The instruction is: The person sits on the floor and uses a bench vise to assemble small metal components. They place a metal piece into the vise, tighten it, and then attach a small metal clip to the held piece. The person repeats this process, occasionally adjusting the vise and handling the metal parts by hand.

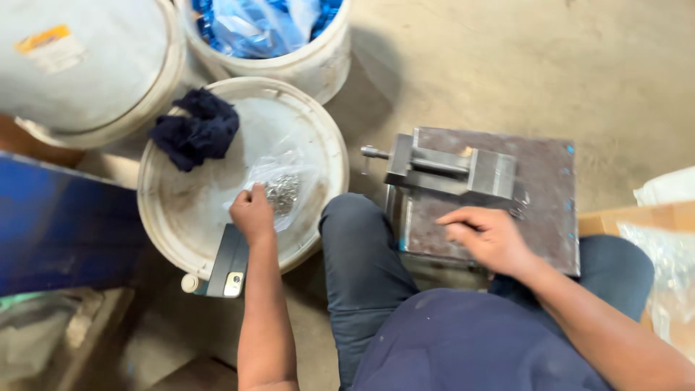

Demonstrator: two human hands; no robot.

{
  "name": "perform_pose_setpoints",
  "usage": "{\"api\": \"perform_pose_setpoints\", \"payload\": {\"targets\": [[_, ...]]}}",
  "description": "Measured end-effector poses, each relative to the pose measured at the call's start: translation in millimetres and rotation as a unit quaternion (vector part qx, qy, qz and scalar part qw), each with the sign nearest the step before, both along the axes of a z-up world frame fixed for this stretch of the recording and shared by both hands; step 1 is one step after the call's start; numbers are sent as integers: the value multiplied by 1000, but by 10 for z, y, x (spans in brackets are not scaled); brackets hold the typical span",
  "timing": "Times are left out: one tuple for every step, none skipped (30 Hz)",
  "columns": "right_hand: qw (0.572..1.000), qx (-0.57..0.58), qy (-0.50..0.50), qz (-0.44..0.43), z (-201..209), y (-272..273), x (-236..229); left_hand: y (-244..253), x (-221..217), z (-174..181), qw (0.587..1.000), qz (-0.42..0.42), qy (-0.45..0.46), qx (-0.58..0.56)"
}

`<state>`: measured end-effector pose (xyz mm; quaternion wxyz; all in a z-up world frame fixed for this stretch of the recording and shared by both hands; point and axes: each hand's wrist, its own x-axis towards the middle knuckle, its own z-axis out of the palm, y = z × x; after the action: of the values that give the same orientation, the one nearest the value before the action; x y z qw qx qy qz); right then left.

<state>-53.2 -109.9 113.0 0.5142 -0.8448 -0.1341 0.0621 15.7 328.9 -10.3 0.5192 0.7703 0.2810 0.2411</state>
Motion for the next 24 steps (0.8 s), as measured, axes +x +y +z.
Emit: {"api": "perform_pose_setpoints", "payload": {"targets": [[996,12,61,-61,-36,-256,-73,-95,96,96,999,3,-22,-24],[989,36,72,-123,-84,-500,-111,-225,231,218,998,5,-43,-48],[977,58,89,-186,-125,-719,-230,-355,258,358,996,1,-47,-75],[965,84,71,-237,-212,-933,-253,-491,318,474,993,-3,-50,-103],[949,104,73,-288,-380,-1147,-400,-642,229,463,987,-44,-59,-140],[935,168,51,-307,-548,-1336,-506,-799,233,437,978,-83,-66,-180],[918,230,26,-322,-632,-1453,-568,-930,247,463,961,-130,-63,-235],[904,288,28,-316,-664,-1542,-680,-1075,232,480,950,-170,-31,-260],[886,350,19,-303,-745,-1619,-672,-1238,335,481,938,-212,-16,-275],[883,359,38,-300,-799,-1648,-741,-1419,381,470,923,-253,1,-290],[881,371,47,-291,-822,-1670,-680,-1584,485,507,918,-255,12,-304],[878,383,55,-282,-823,-1678,-645,-1722,573,564,912,-257,25,-319],[889,364,61,-271,-827,-1669,-686,-1824,638,628,906,-260,33,-331],[900,344,67,-260,-830,-1677,-725,-1899,697,695,912,-253,55,-319],[910,323,72,-250,-842,-1698,-743,-1970,732,741,916,-246,77,-307],[911,325,82,-239,-852,-1719,-753,-2021,752,780,920,-239,99,-295],[913,325,90,-228,-854,-1760,-724,-2061,793,819,917,-251,106,-291],[915,325,98,-217,-860,-1789,-689,-2083,823,848,914,-263,114,-287],[912,335,106,-214,-859,-1822,-669,-2104,830,844,910,-272,124,-287],[908,344,113,-211,-867,-1832,-643,-2110,853,842,909,-277,98,-295],[905,353,122,-206,-864,-1853,-614,-2110,856,831,908,-279,71,-305],[906,354,119,-201,-862,-1857,-594,-2108,866,824,906,-281,44,-314],[908,354,116,-194,-857,-1866,-582,-2112,848,811,904,-302,-1,-303],[910,354,113,-187,-853,-1876,-575,-2116,827,805,899,-323,-46,-293]]}}
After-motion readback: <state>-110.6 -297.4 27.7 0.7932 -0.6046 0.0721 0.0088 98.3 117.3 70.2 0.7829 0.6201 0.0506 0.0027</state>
